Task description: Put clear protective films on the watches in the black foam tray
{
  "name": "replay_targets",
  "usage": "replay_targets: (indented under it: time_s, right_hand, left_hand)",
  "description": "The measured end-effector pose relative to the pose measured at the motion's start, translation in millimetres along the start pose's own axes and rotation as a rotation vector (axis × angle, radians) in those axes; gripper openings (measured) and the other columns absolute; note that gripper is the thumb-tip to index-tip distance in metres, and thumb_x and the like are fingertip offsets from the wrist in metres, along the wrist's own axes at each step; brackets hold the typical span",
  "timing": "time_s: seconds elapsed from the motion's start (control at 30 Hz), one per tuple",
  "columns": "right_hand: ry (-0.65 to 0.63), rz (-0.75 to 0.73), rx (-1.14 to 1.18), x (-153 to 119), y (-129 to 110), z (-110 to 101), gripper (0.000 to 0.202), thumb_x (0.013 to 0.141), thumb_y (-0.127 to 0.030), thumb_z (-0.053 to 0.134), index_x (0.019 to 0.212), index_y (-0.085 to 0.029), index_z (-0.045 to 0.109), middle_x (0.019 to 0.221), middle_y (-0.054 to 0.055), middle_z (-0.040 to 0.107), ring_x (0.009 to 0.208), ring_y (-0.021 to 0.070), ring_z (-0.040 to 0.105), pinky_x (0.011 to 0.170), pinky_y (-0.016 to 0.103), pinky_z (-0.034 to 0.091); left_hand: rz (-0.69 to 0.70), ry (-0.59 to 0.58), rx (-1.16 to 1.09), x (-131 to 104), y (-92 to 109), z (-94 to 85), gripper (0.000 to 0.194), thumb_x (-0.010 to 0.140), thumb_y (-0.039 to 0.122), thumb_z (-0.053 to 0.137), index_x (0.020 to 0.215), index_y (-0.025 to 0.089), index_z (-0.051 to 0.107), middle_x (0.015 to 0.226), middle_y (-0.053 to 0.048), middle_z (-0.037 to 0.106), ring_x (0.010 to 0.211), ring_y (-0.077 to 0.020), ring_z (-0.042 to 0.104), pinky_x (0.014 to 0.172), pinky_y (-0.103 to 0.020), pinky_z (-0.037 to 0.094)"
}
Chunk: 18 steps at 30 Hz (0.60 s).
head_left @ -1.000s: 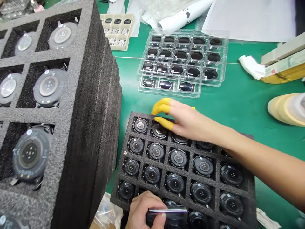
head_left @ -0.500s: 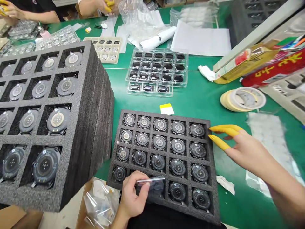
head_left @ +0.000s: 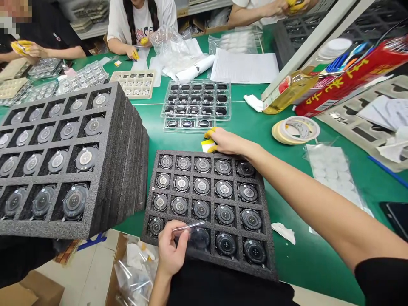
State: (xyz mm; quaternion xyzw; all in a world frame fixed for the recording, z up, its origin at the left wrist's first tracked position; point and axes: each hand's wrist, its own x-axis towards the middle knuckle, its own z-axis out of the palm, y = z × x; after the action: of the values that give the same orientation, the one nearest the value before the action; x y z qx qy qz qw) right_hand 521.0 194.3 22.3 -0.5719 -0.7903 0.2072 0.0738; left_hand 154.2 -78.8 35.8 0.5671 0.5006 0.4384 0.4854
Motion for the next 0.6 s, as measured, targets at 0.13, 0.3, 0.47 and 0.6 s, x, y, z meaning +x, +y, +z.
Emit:
replay_targets:
  time_s: [0.13, 0.3, 0.47, 0.6]
  right_hand:
    - [-0.04, 0.033, -0.001, 1, 4, -6, 0.032, 0.082, -0.03, 0.086, 0.108, -0.017, 0.072, 0.107, 0.014, 0.069, 0.095, 0.0286, 0.062, 0.078, 0.036, 0.049]
    - [0.107, 0.053, 0.114, -21, -7, -23, 0.022, 0.103, -0.04, 0.067, 0.09, -0.022, 0.067, 0.096, 0.009, 0.071, 0.085, 0.0251, 0.061, 0.076, 0.038, 0.048]
    - [0.453, -0.092, 0.318, -42, -76, -20, 0.026, 0.11, -0.046, 0.061, 0.096, -0.026, 0.069, 0.097, 0.007, 0.075, 0.09, 0.0246, 0.065, 0.081, 0.039, 0.05]
    - [0.221, -0.199, 0.435, -20, -134, -1, 0.019, 0.109, -0.038, 0.064, 0.099, -0.023, 0.07, 0.096, 0.006, 0.076, 0.082, 0.021, 0.064, 0.076, 0.034, 0.047]
  left_hand:
    - [0.022, -0.051, 0.04, 4, 7, -2.0, 0.015, 0.106, 0.034, 0.074, 0.11, 0.019, 0.079, 0.093, -0.006, 0.082, 0.079, -0.0177, 0.084, 0.072, -0.023, 0.071]
    - [0.041, -0.102, 0.073, 5, 9, -5.4, 0.008, 0.106, 0.025, 0.072, 0.11, 0.02, 0.078, 0.094, -0.005, 0.081, 0.079, -0.0161, 0.081, 0.073, -0.022, 0.068]
    - [0.05, -0.132, 0.097, 2, 9, -4.9, 0.011, 0.104, 0.018, 0.069, 0.113, 0.022, 0.075, 0.096, -0.005, 0.079, 0.079, -0.0155, 0.078, 0.075, -0.022, 0.066]
    - [0.064, -0.137, 0.107, 2, 12, -3.3, 0.012, 0.103, 0.017, 0.068, 0.113, 0.023, 0.072, 0.093, -0.004, 0.078, 0.081, -0.0161, 0.076, 0.076, -0.022, 0.063]
